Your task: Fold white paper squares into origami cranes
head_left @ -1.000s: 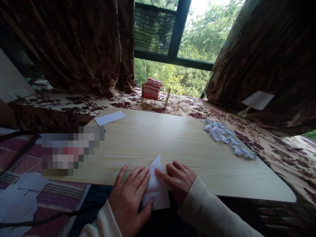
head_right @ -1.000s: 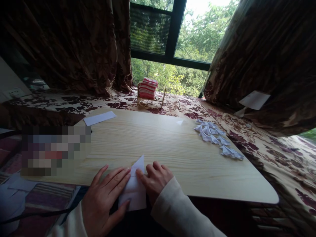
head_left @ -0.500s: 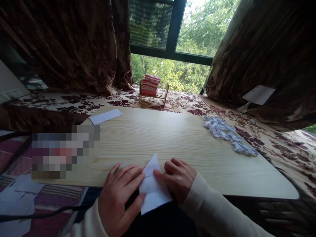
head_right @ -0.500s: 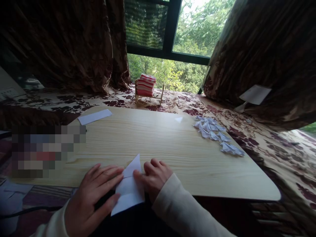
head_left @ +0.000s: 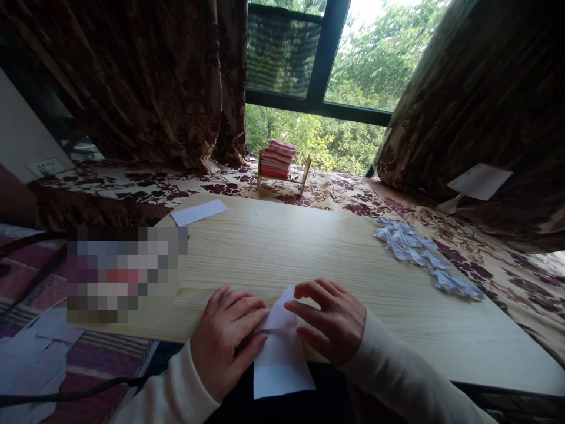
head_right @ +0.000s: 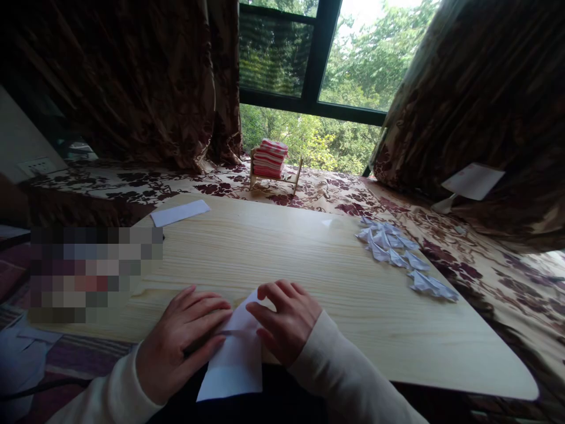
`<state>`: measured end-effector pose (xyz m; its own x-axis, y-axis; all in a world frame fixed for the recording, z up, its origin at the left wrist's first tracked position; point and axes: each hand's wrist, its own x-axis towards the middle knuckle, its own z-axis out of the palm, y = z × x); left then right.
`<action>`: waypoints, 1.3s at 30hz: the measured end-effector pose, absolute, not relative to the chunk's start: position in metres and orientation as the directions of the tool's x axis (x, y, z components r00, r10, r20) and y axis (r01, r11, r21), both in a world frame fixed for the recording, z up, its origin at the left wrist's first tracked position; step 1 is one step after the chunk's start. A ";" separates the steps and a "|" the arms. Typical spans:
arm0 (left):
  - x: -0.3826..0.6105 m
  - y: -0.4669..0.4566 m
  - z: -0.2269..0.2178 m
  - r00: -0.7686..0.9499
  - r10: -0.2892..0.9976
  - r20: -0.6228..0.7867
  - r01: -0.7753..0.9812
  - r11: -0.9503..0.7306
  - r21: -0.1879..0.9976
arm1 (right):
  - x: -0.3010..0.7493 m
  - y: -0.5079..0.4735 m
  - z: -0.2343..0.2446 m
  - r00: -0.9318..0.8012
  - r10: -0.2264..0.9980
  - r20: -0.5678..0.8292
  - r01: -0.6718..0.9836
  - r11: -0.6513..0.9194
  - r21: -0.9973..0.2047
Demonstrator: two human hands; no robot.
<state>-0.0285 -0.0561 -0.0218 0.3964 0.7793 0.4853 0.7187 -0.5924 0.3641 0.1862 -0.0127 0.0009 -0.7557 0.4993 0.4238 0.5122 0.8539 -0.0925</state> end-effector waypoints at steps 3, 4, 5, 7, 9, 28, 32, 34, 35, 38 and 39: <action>-0.031 -0.054 -0.019 0.397 0.781 0.482 0.698 -0.598 0.395 | 0.174 -0.010 -0.001 -0.750 0.437 0.497 0.476 0.878 -0.054; -0.031 -0.054 -0.019 0.392 0.784 0.482 0.698 -0.595 0.399 | 0.171 -0.009 -0.003 -0.739 0.419 0.528 0.465 0.884 -0.050; -0.031 -0.054 -0.020 0.384 0.787 0.483 0.700 -0.589 0.403 | 0.169 -0.009 -0.004 -0.731 0.406 0.548 0.459 0.887 -0.045; -0.031 -0.055 -0.020 0.368 0.793 0.485 0.703 -0.579 0.413 | 0.167 -0.009 -0.007 -0.733 0.380 0.563 0.451 0.893 -0.016; -0.030 -0.055 -0.020 0.355 0.797 0.488 0.697 -0.574 0.430 | 0.167 -0.009 -0.008 -0.751 0.352 0.559 0.439 0.898 0.024; -0.027 -0.065 -0.021 0.363 0.738 0.569 0.754 -0.592 0.286 | 0.162 -0.009 -0.006 -0.790 0.312 0.527 0.422 0.901 0.100; -0.028 -0.072 -0.025 0.356 0.748 0.560 0.774 -0.572 0.272 | 0.166 -0.016 -0.010 -0.782 0.351 0.514 0.466 0.878 0.110; -0.029 -0.074 -0.026 0.378 0.744 0.551 0.778 -0.578 0.245 | 0.169 -0.023 -0.012 -0.765 0.404 0.502 0.517 0.850 0.102; -0.030 -0.075 -0.026 0.391 0.740 0.547 0.781 -0.582 0.229 | 0.170 -0.027 -0.013 -0.753 0.437 0.492 0.542 0.836 0.087; -0.030 -0.075 -0.027 0.420 0.727 0.543 0.783 -0.593 0.189 | 0.172 -0.033 -0.017 -0.723 0.516 0.458 0.578 0.816 -0.006; -0.031 -0.075 -0.027 0.426 0.724 0.543 0.784 -0.595 0.178 | 0.172 -0.034 -0.018 -0.718 0.533 0.447 0.583 0.812 -0.030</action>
